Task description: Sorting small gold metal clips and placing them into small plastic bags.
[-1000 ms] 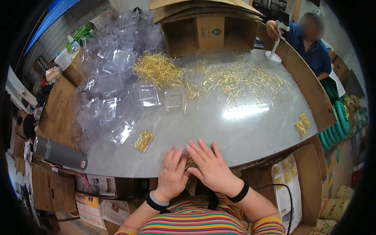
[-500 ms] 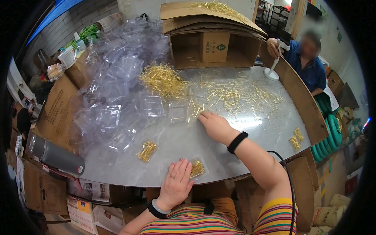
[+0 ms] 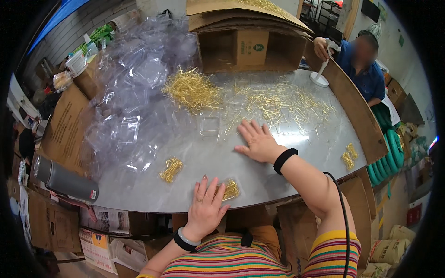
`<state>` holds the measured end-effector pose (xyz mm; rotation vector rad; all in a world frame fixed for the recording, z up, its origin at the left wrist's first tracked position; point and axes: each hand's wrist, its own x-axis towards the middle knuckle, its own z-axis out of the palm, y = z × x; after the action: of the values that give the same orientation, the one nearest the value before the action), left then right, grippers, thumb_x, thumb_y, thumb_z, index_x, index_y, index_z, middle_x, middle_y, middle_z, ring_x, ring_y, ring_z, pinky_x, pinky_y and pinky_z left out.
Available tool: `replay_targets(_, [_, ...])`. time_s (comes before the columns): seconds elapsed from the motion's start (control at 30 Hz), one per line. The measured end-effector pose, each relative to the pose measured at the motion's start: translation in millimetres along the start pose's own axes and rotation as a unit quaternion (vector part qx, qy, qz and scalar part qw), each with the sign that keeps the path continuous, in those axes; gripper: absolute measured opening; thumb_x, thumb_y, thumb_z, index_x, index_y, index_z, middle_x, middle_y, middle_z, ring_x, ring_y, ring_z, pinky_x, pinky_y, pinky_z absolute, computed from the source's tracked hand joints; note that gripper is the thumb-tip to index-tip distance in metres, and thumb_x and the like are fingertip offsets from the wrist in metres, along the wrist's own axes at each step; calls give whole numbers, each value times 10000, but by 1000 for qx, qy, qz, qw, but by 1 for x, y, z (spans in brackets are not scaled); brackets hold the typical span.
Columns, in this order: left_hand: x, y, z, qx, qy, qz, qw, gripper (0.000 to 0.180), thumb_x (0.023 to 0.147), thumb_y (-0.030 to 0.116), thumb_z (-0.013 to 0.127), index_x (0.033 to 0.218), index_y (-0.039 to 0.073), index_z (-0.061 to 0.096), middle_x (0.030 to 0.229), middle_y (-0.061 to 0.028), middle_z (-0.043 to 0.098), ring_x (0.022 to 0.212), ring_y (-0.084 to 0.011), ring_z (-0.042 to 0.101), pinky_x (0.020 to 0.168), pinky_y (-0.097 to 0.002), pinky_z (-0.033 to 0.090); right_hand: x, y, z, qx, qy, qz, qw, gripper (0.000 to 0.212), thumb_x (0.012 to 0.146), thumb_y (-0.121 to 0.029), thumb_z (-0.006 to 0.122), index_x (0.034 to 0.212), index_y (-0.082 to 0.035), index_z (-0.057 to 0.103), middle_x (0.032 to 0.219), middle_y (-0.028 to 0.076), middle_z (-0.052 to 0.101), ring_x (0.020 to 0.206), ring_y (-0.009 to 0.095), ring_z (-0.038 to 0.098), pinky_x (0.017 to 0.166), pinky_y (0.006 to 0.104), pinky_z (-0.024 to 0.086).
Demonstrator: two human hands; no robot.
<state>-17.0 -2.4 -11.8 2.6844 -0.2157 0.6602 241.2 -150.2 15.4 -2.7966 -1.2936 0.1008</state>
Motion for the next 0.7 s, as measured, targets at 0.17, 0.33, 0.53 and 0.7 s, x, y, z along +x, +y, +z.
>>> replay_targets(0.17, [-1,2,-1,-2,-6,-1,1000,624,863,254,731,1392,-5,525,1479,-212,444,1383,-417,395,1143,-551,335,-33,-3,6,-34,7,-18,999,830,996,-624,398,1544,-9,298,1622,187,269,1509,404,204,1186,632,163])
replay_targets(0.33, [-2,0,-1,-3,-4,-12,1000,626,858,238,732,1385,-22,519,1456,-221,466,1360,-412,427,1145,-527,345,-76,-23,4,19,10,-95,995,804,984,-571,487,1505,24,341,1597,236,287,1455,440,303,1179,538,269])
replay_targets(0.53, [-1,6,1,-11,-2,-17,1000,632,863,238,727,1395,-21,505,1457,-217,466,1377,-411,416,1143,-518,354,-110,-42,-10,43,58,-64,995,716,976,-513,546,1474,-19,409,1530,239,363,1461,439,283,1182,561,247])
replay_targets(0.7, [-2,6,-7,23,-27,-33,999,587,912,250,679,1412,2,498,1481,-218,435,1402,-425,377,1151,-552,318,-106,-47,17,35,67,-115,990,634,1013,-484,489,1482,-62,425,1558,221,341,1464,449,265,1183,584,223])
